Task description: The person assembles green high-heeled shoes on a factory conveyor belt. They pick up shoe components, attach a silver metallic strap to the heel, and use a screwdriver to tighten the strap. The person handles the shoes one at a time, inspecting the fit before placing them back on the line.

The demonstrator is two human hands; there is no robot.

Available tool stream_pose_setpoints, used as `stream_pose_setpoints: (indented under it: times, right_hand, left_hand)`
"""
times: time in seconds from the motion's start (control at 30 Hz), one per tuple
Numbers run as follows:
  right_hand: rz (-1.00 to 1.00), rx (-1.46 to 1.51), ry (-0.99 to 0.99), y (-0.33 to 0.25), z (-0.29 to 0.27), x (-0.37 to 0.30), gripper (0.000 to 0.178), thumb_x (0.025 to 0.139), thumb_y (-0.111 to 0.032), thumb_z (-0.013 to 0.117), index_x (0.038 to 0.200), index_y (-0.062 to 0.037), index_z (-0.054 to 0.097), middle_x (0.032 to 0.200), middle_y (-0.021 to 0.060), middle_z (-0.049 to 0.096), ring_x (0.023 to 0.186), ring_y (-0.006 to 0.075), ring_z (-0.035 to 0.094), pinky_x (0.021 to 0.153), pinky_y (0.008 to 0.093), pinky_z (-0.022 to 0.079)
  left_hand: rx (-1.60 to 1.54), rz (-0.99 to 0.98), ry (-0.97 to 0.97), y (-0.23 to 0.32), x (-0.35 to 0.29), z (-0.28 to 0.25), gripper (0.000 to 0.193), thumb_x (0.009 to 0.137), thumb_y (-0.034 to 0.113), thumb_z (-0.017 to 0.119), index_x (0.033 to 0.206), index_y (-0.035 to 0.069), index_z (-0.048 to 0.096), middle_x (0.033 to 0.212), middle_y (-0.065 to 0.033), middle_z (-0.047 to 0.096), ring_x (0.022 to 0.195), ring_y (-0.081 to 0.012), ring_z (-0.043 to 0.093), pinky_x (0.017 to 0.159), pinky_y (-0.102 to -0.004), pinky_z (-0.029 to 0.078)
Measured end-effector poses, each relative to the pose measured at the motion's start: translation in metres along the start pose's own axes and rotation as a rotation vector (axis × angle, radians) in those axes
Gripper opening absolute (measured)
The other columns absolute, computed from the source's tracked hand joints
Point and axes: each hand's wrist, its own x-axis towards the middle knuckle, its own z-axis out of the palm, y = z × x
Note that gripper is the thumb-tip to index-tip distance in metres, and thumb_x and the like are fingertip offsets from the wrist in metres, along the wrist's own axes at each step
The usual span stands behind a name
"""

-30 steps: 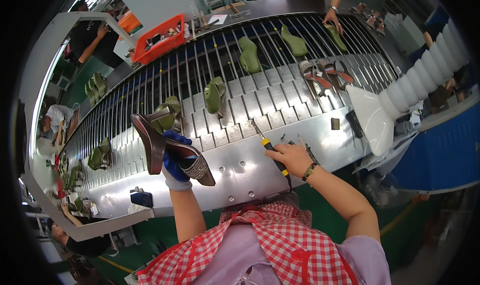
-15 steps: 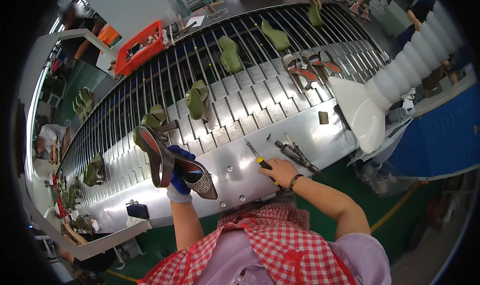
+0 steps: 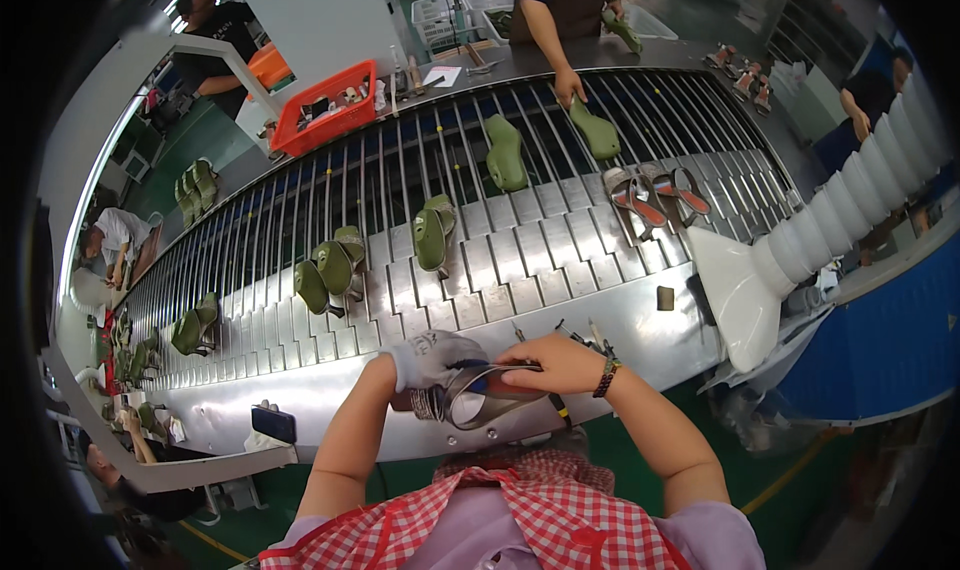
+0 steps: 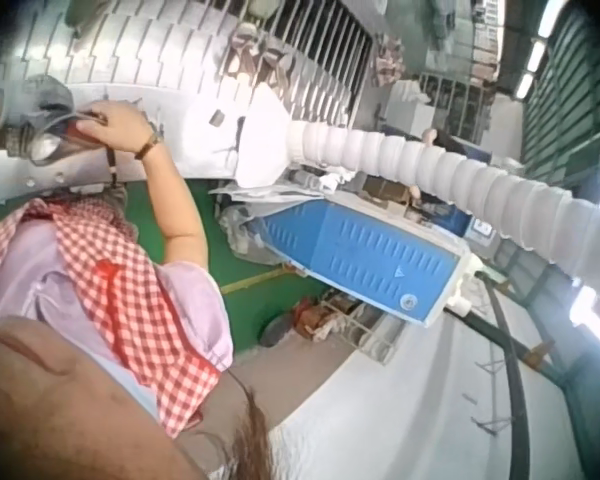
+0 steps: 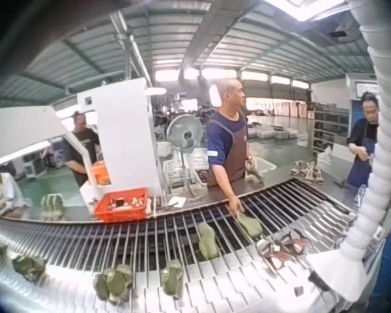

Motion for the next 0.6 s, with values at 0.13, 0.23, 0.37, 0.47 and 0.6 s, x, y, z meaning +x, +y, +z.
stream_pose_setpoints:
  times: [0.13, 0.23, 0.37, 0.47, 0.6]
  right_hand:
    - [0.386, 0.246, 0.154, 0.03, -0.011, 0.0, 0.031, 0.093, -0.032, 0.055, 0.099, -0.0041, 0.067, 0.072, 0.0025, 0.062, 0.06, 0.0114, 0.057, 0.053, 0.0259, 0.044]
    - [0.532, 0.716, 0.486, 0.051, -0.018, 0.012, 0.029, 0.094, -0.033, 0.054, 0.09, -0.0053, 0.063, 0.068, 0.0035, 0.06, 0.055, 0.013, 0.058, 0.045, 0.0244, 0.042]
    - [0.571, 0.778, 0.72, 0.106, -0.034, 0.048, 0.029, 0.095, -0.034, 0.053, 0.092, -0.006, 0.06, 0.072, 0.0033, 0.061, 0.06, 0.0139, 0.061, 0.048, 0.025, 0.045]
    - [0.636, 0.901, 0.796, 0.154, -0.04, 0.079, 0.034, 0.095, -0.03, 0.054, 0.114, -0.0028, 0.051, 0.108, 0.0118, 0.058, 0.076, 0.0201, 0.067, 0.059, 0.0296, 0.052]
    - [0.751, 0.379, 0.834, 0.164, -0.033, 0.103, 0.064, 0.091, -0.027, 0.059, 0.14, -0.0017, 0.027, 0.143, 0.0209, 0.031, 0.099, 0.0285, 0.065, 0.075, 0.0352, 0.054]
  left_hand:
    - [-0.057, -0.025, 0.397, 0.007, 0.008, -0.051, 0.036, 0.081, 0.02, 0.065, 0.114, 0.006, 0.063, 0.108, -0.0124, 0.065, 0.103, -0.0264, 0.062, 0.09, -0.0356, 0.049]
    - [-0.422, -0.131, 0.984, -0.018, -0.006, -0.052, 0.024, 0.092, 0.01, 0.055, 0.112, -0.001, 0.061, 0.107, -0.0089, 0.066, 0.101, -0.0159, 0.061, 0.091, -0.0288, 0.047]
    - [-0.745, -0.184, 1.259, -0.045, -0.034, -0.012, 0.025, 0.095, 0.012, 0.054, 0.112, -0.005, 0.059, 0.106, -0.012, 0.065, 0.1, -0.0205, 0.063, 0.091, -0.0317, 0.049]
    - [-0.856, -0.289, 1.183, -0.065, -0.065, 0.027, 0.026, 0.095, 0.013, 0.056, 0.114, -0.005, 0.058, 0.105, -0.013, 0.064, 0.099, -0.0224, 0.063, 0.09, -0.0337, 0.051]
    - [-0.849, -0.48, 1.264, -0.083, -0.112, 0.061, 0.026, 0.095, 0.013, 0.056, 0.114, -0.004, 0.059, 0.104, -0.0127, 0.065, 0.096, -0.0213, 0.064, 0.09, -0.0329, 0.051]
